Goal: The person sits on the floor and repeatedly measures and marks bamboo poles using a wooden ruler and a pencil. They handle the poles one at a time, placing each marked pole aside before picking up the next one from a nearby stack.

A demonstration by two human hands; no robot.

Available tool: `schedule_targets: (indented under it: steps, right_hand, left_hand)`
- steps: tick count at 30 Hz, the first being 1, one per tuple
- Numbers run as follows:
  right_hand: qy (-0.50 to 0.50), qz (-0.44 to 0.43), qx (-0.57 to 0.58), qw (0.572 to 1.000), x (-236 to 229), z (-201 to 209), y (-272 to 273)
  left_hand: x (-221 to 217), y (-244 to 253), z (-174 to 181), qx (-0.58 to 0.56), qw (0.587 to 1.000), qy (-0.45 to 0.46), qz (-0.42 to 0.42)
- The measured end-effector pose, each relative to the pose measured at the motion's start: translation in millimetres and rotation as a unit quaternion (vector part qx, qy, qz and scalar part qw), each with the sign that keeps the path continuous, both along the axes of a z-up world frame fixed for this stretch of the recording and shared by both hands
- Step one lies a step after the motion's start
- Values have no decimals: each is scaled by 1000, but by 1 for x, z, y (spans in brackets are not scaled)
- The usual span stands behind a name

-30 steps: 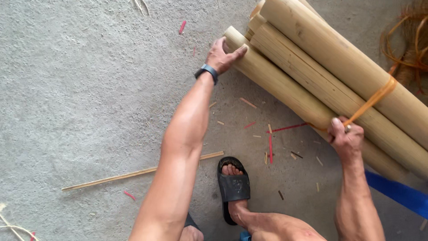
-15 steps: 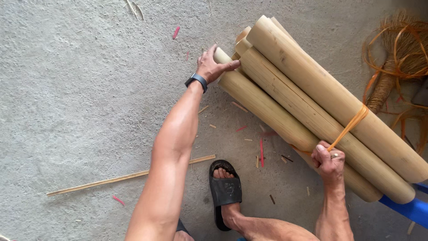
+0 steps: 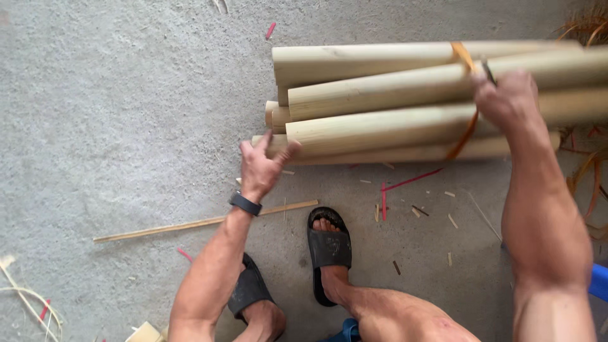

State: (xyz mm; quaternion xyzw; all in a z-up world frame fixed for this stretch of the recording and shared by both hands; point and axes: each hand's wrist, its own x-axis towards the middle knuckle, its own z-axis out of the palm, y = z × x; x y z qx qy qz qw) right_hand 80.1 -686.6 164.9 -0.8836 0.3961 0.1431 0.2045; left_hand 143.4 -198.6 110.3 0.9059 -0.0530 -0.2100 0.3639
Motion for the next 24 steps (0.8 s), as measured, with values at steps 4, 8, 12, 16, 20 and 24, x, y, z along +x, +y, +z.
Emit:
schedule_targets:
  steps: [4,8,12,16,20,24]
  right_hand:
    - [-106,-6,8,994,53,-5,6]
    - [-331,162,-122,922,42,-24,38]
    - [-378,259,57,887,-35,-33,132]
    - [-83,254,245,932,-89,-49,237]
    - [-133,262,203,934,-97,-78,264]
    - [-185,298,157,923,-99,-96,275]
  left_hand:
    - [-49,-38,6,61,995,71,38]
    - [-44,-79,-8,-17,984,112,138]
    - [5,-77,-41,-71,972,76,213]
    - [27,-47,-45,-129,968,97,191]
    - [48,3,-26,-185,920,205,279]
    - [79,101,-19,-219,873,198,388]
